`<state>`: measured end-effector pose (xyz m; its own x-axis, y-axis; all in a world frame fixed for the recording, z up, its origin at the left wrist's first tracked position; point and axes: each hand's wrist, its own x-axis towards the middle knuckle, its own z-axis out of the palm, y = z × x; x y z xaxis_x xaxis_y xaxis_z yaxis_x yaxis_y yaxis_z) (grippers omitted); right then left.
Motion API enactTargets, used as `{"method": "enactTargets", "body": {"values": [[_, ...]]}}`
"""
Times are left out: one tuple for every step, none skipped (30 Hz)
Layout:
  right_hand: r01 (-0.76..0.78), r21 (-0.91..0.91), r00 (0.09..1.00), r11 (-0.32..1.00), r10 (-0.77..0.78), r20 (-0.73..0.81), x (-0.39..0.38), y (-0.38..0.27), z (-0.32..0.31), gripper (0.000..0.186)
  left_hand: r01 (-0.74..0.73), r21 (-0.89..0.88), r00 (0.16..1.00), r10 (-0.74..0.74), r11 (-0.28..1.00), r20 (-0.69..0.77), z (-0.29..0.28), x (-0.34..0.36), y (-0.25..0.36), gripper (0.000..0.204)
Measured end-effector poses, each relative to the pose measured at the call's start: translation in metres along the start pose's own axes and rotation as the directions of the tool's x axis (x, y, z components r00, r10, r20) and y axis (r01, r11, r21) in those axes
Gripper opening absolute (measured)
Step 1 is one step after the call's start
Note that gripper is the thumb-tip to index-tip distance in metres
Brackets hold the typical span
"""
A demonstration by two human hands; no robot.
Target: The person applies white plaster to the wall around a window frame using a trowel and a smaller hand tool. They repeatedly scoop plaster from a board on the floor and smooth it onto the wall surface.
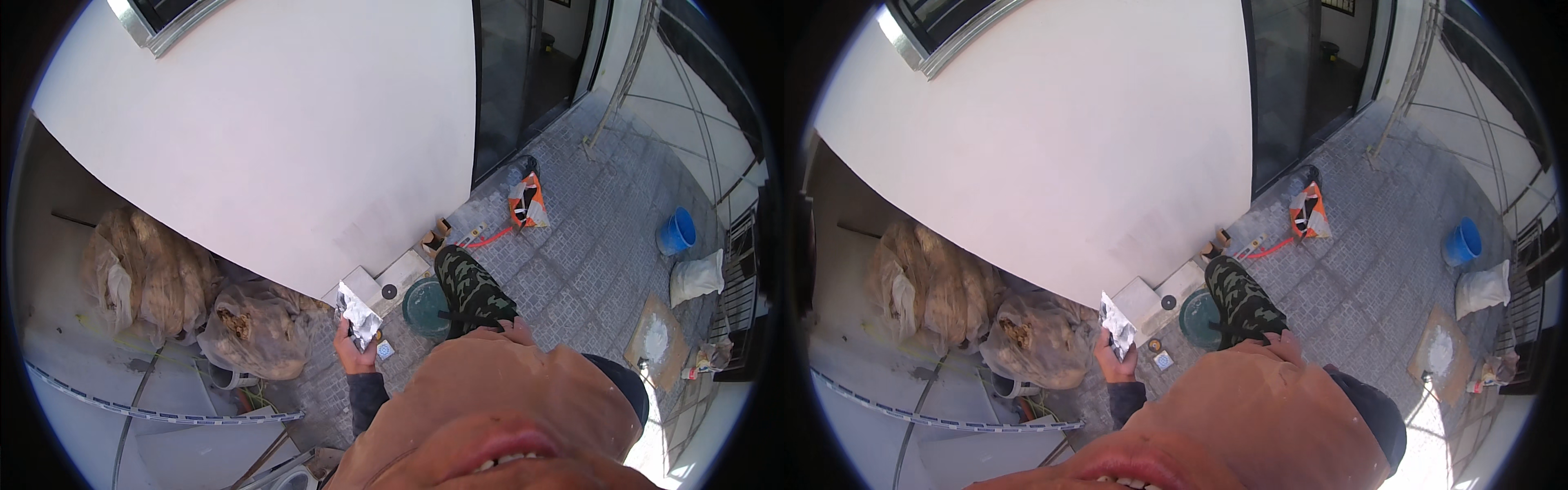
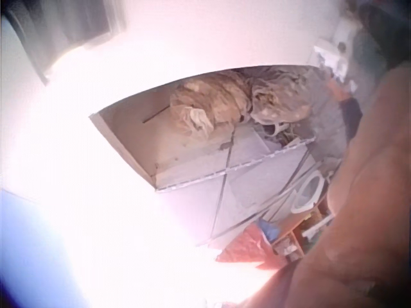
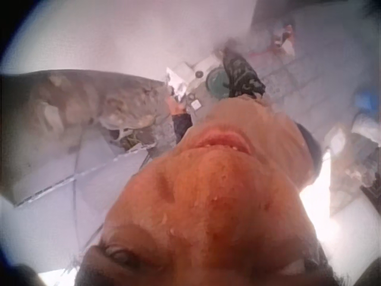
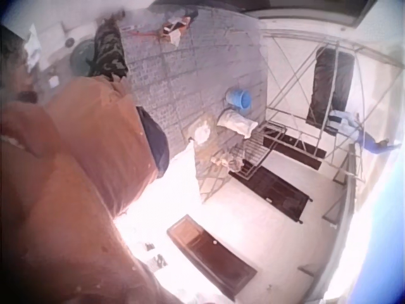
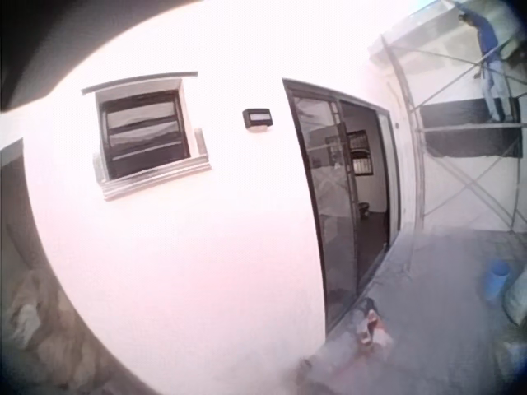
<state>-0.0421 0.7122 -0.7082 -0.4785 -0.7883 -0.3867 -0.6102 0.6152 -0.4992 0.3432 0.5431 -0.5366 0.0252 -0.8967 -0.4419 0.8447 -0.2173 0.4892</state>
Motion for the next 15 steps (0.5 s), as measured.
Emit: {"method": "enactTargets", "body": {"values": [[0.018, 0.014, 1.0, 1.0, -0.018, -0.017, -0.001, -0.006, -0.001, 0.034, 0.008, 0.032, 1.0, -0.008, 0.999, -0.012, -0.002, 0.001, 0.0, 0.026], [0.068, 0.029, 0.997, 0.997, -0.067, -0.034, 0.001, -0.004, 0.0, 0.034, 0.001, 0.048, 1.0, -0.001, 0.999, -0.003, -0.004, 0.004, 0.0, 0.025], [-0.015, -0.021, 1.0, 1.0, 0.015, 0.008, 0.005, 0.004, 0.001, 0.034, -0.01, 0.024, 1.0, 0.01, 1.0, 0.004, -0.006, 0.007, -0.001, 0.025], [-0.083, -0.085, 0.994, 0.993, 0.088, 0.063, 0.011, 0.02, 0.004, 0.034, -0.011, 0.059, 0.999, 0.014, 0.998, -0.049, -0.009, 0.009, -0.001, 0.026], [-0.153, -0.154, 0.978, 0.976, 0.172, 0.116, 0.023, 0.04, 0.007, 0.034, -0.012, 0.075, 0.998, 0.016, 0.997, -0.054, -0.011, 0.012, 0.0, 0.026], [-0.209, -0.225, 0.957, 0.952, 0.246, 0.152, 0.036, 0.064, 0.011, 0.034, -0.02, 0.061, 0.999, 0.018, 0.998, 0.034, -0.01, 0.016, -0.001, 0.027], [-0.259, -0.29, 0.932, 0.921, 0.318, 0.177, 0.048, 0.088, 0.014, 0.035, -0.004, 0.055, 1.0, 0.003, 0.998, 0.022, -0.008, 0.02, -0.001, 0.026], [-0.293, -0.341, 0.909, 0.893, 0.371, 0.19, 0.058, 0.111, 0.017, 0.035, 0.01, 0.086, 0.998, -0.005, 0.996, -0.061, -0.005, 0.023, -0.002, 0.026], [-0.316, -0.378, 0.891, 0.87, 0.408, 0.196, 0.07, 0.127, 0.021, 0.035, 0.006, 0.106, 0.998, 0.001, 0.994, -0.061, 0.0, 0.027, -0.002, 0.026], [-0.328, -0.398, 0.879, 0.856, 0.431, 0.203, 0.081, 0.138, 0.024, 0.035, -0.017, 0.13, 0.999, 0.021, 0.991, -0.031, 0.009, 0.035, -0.003, 0.025], [-0.352, -0.426, 0.853, 0.833, 0.473, 0.22, 0.093, 0.142, 0.028, 0.035, 0.007, 0.145, 0.998, 0.002, 0.989, -0.057, 0.018, 0.045, -0.004, 0.025], [-0.311, -0.397, 0.874, 0.864, 0.424, 0.238, 0.111, 0.139, 0.033, 0.035, 0.015, 0.165, 0.998, -0.005, 0.986, -0.064, 0.028, 0.055, -0.006, 0.025], [-0.3, -0.391, 0.872, 0.87, 0.416, 0.257, 0.128, 0.132, 0.036, 0.035, 0.022, 0.184, 0.998, -0.009, 0.983, -0.069, 0.037, 0.065, -0.006, 0.024], [-0.302, -0.401, 0.863, 0.865, 0.427, 0.271, 0.143, 0.122, 0.038, 0.035, 0.051, 0.212, 0.998, -0.041, 0.976, -0.051, 0.049, 0.078, -0.004, 0.024], [-0.3, -0.376, 0.88, 0.877, 0.406, 0.247, 0.156, 0.115, 0.039, 0.035, 0.08, 0.238, 0.997, -0.074, 0.968, -0.034, 0.062, 0.094, -0.001, 0.024]]}}
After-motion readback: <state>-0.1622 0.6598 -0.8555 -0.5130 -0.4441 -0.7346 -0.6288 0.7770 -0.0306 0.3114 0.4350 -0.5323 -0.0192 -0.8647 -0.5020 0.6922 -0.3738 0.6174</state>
